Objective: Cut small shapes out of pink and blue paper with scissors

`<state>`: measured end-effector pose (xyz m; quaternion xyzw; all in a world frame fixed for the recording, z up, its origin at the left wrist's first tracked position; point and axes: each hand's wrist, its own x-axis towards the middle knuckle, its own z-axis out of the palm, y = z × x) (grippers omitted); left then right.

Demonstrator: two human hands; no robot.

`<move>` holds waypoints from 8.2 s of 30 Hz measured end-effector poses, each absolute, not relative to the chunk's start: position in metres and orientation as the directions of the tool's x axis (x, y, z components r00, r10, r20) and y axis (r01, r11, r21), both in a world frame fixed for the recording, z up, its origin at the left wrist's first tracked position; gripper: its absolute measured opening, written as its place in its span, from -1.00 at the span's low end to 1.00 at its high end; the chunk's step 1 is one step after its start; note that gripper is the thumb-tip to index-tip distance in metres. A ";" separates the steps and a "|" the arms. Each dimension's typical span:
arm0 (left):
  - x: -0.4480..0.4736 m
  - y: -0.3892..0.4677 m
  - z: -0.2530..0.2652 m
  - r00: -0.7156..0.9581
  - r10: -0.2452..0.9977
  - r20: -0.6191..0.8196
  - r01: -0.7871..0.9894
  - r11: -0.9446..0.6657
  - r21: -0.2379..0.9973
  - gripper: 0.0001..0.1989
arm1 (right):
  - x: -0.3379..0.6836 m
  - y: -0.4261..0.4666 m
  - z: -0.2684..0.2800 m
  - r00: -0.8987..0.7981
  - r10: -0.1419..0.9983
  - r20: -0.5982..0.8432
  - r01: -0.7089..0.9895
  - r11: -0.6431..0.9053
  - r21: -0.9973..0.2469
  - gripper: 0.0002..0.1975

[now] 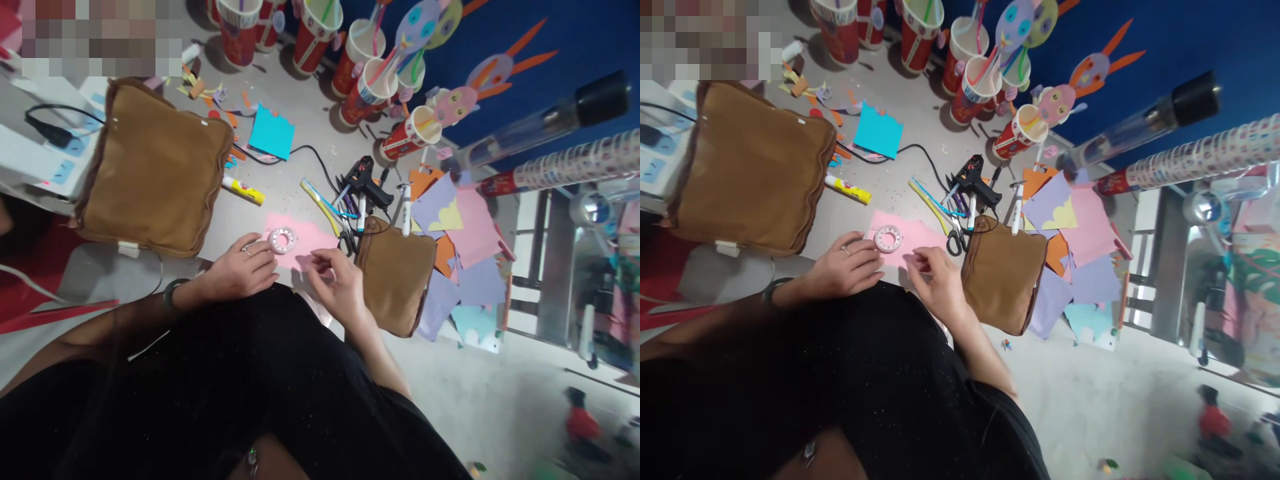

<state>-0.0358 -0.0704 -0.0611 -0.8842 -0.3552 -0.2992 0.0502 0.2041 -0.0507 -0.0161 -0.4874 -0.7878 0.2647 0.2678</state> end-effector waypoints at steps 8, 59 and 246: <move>-0.041 -0.077 -0.070 0.598 0.560 0.574 0.621 -0.776 0.110 -0.87 | 0.180 -0.039 -0.044 -0.470 0.866 0.170 0.669 0.475 -0.572 -0.49; -0.034 -0.075 -0.066 0.272 0.829 0.488 0.760 -0.496 0.419 -0.95 | 0.191 -0.032 -0.035 -0.491 0.868 0.071 0.612 0.402 -0.682 -0.09; -0.023 -0.076 -0.039 0.444 0.867 0.227 0.854 -0.486 0.186 -0.50 | 0.159 -0.017 -0.055 -0.333 0.922 0.198 0.562 0.362 -0.744 -0.68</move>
